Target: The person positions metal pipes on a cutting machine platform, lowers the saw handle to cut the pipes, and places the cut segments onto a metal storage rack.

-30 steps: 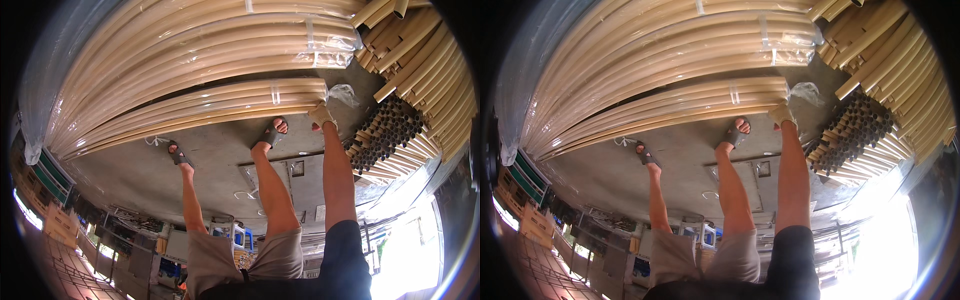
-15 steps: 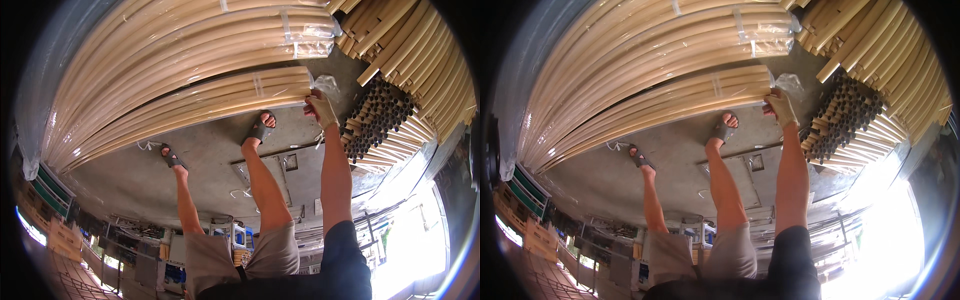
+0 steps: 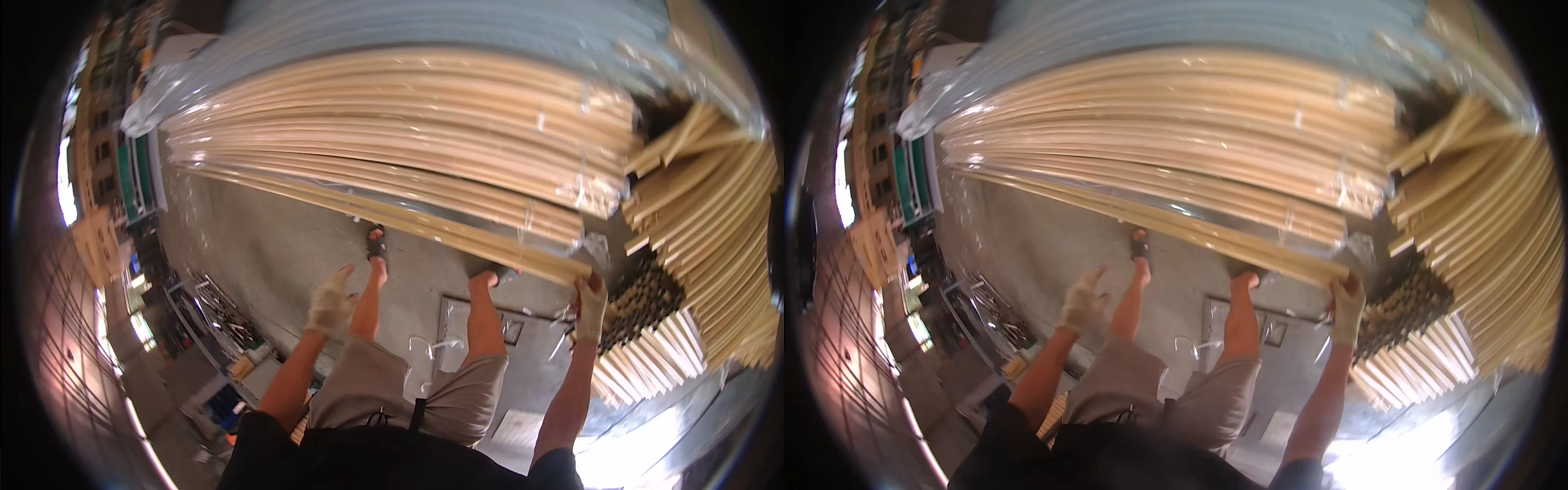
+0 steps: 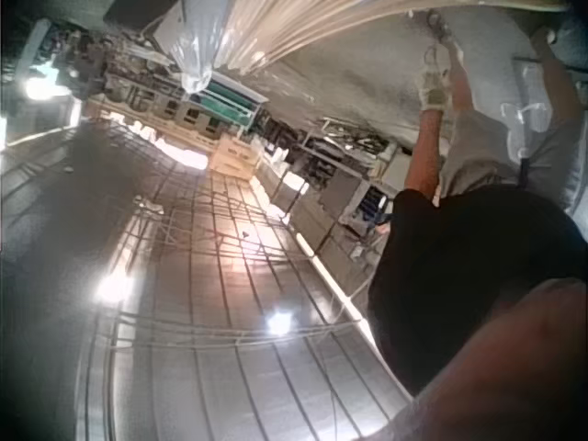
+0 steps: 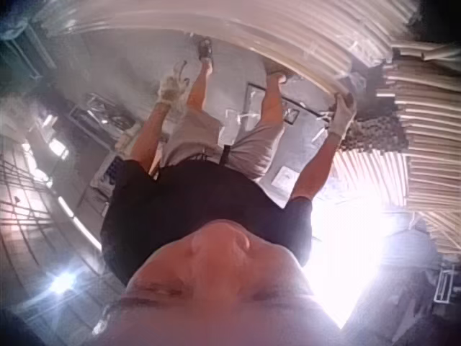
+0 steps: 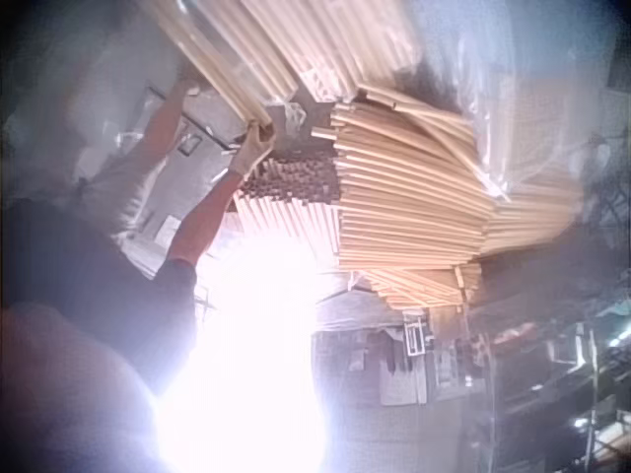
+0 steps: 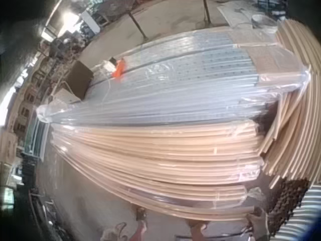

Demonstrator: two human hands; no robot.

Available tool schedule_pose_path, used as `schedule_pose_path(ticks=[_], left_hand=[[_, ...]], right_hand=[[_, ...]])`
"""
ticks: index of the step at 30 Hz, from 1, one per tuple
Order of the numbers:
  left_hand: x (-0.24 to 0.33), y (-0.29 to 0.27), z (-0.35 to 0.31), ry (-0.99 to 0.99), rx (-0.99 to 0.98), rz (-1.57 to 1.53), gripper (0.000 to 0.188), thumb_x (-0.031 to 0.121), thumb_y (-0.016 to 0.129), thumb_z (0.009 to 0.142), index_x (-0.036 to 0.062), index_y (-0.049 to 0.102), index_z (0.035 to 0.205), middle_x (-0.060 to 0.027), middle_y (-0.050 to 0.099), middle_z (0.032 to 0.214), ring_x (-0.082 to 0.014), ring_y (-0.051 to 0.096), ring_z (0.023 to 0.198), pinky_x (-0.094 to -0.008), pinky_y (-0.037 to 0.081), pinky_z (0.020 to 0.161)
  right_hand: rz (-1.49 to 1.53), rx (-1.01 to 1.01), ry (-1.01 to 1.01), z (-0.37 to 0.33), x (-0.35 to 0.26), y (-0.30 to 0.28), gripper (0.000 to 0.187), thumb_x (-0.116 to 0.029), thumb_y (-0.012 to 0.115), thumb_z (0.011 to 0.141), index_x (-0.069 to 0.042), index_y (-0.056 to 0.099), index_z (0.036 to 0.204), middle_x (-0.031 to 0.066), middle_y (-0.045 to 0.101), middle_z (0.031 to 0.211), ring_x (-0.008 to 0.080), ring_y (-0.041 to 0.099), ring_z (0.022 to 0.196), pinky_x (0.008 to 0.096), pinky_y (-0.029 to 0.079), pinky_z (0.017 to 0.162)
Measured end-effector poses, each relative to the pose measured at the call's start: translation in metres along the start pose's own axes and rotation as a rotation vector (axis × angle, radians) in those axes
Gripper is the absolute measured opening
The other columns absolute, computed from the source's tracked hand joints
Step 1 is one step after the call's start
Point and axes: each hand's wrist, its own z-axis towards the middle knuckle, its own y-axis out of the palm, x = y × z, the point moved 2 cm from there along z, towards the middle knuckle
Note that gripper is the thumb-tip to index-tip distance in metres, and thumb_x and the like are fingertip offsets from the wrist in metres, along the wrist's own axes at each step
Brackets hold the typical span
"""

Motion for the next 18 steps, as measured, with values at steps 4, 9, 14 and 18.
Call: schedule_pose_path(ticks=[4, 9, 14, 18], left_hand=[[0.069, -0.021, 0.012, 0.162, 0.165, 0.371, 0.080, 0.021, 0.075, 0.073, 0.0083, 0.042, 0.145, -0.0235, 0.040, 0.146, -0.0431, 0.039, 0.135, -0.0536, 0.035, 0.109], [0.064, -0.126, -0.021, 0.244, 0.505, 0.240, 0.065, 0.023, 0.077, 0.075, 0.0138, 0.053, 0.135, -0.0131, 0.051, 0.138, -0.0336, 0.044, 0.133, -0.0525, 0.033, 0.111], [0.055, -0.317, -0.104, 0.448, 0.786, 0.029, 0.027, 0.017, 0.069, 0.080, 0.0093, 0.063, 0.106, -0.0090, 0.062, 0.102, -0.0280, 0.059, 0.100, -0.0437, 0.040, 0.105], [0.024, -0.489, -0.218, 0.419, 1.166, 0.030, 0.027, 0.017, 0.067, 0.084, 0.0047, 0.063, 0.108, -0.0121, 0.063, 0.094, -0.0277, 0.060, 0.093, -0.0382, 0.047, 0.092]], right_hand=[[0.114, -0.039, -0.065, -0.108, -0.058, -0.008, 0.025, -0.010, 0.066, 0.090, -0.008, 0.063, 0.116, -0.0061, 0.058, 0.077, 0.0015, 0.046, 0.051, 0.0205, 0.037, 0.037], [0.024, -0.184, -0.230, -0.311, -0.219, 0.019, 0.032, -0.010, 0.056, 0.094, -0.004, 0.058, 0.125, -0.0028, 0.057, 0.080, 0.0008, 0.046, 0.058, 0.0180, 0.041, 0.043], [-0.537, -0.150, -1.280, -0.465, -0.352, -0.003, 0.036, -0.020, 0.056, 0.100, 0.009, 0.062, 0.120, 0.0268, 0.064, 0.115, 0.0193, 0.069, 0.075, 0.0255, 0.057, 0.050], [0.638, -0.603, -1.626, -0.610, -0.448, 0.025, 0.059, -0.042, 0.068, 0.091, 0.004, 0.056, 0.125, 0.0233, 0.064, 0.117, 0.0336, 0.064, 0.112, 0.0528, 0.056, 0.088]])
